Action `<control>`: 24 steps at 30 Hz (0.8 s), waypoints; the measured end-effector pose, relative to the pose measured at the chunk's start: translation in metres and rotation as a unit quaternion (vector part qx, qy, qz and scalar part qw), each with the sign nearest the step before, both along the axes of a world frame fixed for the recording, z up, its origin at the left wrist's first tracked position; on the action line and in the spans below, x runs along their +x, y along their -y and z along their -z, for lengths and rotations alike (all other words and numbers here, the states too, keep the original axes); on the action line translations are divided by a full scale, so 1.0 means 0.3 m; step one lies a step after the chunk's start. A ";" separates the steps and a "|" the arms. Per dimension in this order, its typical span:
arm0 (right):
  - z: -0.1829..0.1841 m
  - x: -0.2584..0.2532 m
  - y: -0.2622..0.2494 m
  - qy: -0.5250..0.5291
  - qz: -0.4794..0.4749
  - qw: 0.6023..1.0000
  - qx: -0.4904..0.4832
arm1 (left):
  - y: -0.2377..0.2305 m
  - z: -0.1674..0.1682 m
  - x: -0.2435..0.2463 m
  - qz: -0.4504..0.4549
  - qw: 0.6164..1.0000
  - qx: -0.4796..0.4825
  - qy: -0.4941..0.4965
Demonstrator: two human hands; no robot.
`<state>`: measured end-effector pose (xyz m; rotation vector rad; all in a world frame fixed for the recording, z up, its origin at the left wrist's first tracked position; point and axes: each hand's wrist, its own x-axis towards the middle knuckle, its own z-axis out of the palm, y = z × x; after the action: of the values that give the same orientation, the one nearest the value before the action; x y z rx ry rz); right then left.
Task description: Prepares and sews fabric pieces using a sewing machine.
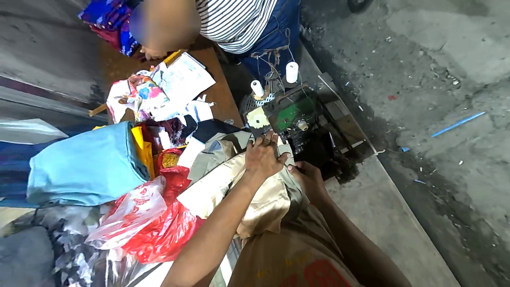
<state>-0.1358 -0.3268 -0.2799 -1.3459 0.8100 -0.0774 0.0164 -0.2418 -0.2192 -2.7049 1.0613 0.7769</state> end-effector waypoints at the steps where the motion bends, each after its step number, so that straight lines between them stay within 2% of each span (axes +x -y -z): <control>1: -0.001 0.002 0.002 -0.007 -0.007 1.000 0.001 | 0.004 -0.005 0.002 0.000 1.000 0.006 0.000; 6: -0.003 0.005 0.009 -0.017 -0.025 0.999 -0.021 | 0.011 -0.014 0.019 0.012 1.000 0.027 0.005; 11: -0.007 0.049 0.018 -0.001 0.030 0.996 -0.078 | 0.033 -0.023 0.036 -0.005 0.999 0.042 -0.002; 14: 0.008 0.092 0.029 0.044 0.078 0.994 -0.063 | 0.035 -0.012 0.030 -0.002 0.999 0.042 0.012; 20: 0.024 0.156 0.074 0.039 0.077 0.995 -0.042 | 0.054 -0.048 0.053 -0.011 0.997 0.072 -0.025; 24: 0.016 0.175 0.070 0.019 0.052 0.992 -0.116 | 0.054 -0.047 0.058 -0.005 0.997 0.078 -0.022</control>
<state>-0.0834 -0.3479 -0.2848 -1.5158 0.8583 -0.2852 0.0338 -0.2579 -0.2052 -2.5757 0.9523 0.8865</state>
